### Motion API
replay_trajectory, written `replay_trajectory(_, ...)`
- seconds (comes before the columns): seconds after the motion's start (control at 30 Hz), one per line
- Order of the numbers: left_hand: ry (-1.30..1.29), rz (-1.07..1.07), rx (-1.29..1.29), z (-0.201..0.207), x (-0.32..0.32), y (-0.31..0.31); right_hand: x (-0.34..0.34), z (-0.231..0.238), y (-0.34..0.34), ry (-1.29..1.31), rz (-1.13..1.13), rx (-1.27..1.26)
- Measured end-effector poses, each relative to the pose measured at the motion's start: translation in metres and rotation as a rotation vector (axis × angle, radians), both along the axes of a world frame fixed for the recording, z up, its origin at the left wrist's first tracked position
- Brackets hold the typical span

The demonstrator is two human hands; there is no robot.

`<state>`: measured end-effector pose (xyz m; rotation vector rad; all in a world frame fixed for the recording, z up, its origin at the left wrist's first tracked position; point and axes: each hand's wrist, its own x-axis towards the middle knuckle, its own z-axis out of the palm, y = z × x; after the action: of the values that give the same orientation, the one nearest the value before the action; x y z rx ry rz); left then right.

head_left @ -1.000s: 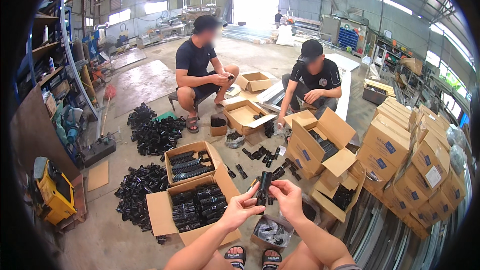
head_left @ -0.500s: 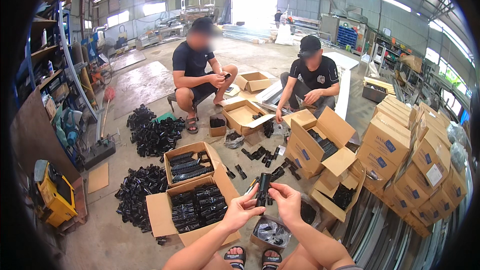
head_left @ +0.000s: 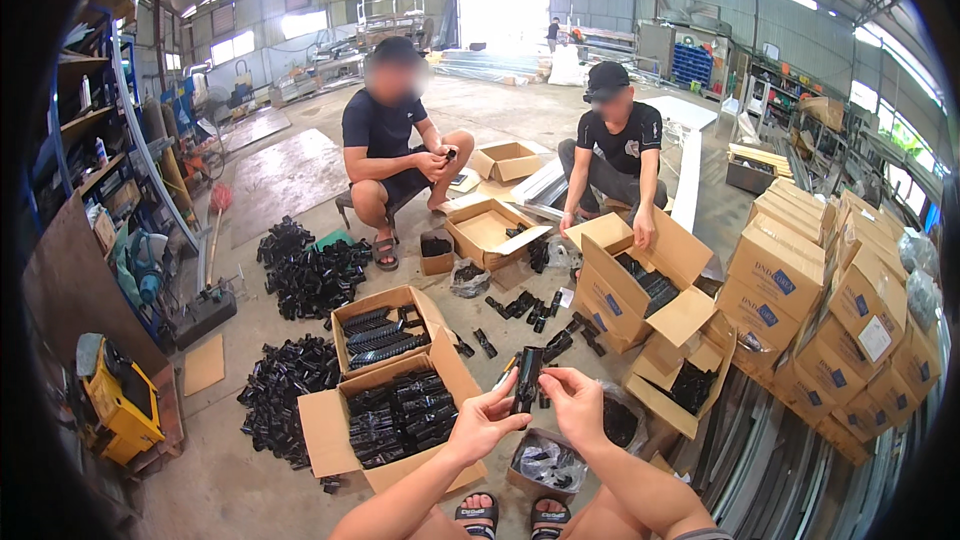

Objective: The person picks up black metal parts from boxes on the floor, holds them to check their orientation, and places them back into different containers.

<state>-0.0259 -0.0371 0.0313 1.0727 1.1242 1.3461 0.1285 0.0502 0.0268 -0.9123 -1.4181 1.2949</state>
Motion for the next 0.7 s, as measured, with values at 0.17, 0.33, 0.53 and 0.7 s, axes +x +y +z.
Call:
replay_trajectory(0.17,0.030,-0.011,0.001,0.000,0.001,-0.001,0.001,-0.006,0.002,0.007,-0.014,0.028)
replay_trajectory(0.33,0.053,-0.022,0.013,0.002,0.002,-0.001,0.004,-0.004,0.002,-0.145,0.001,0.094)
replay_trajectory(0.53,0.064,-0.044,0.029,0.006,0.004,-0.002,0.007,0.003,0.002,-0.332,0.044,0.226)
replay_trajectory(0.7,0.084,-0.033,0.004,0.006,0.000,-0.003,0.007,0.014,-0.004,-0.344,0.058,0.373)
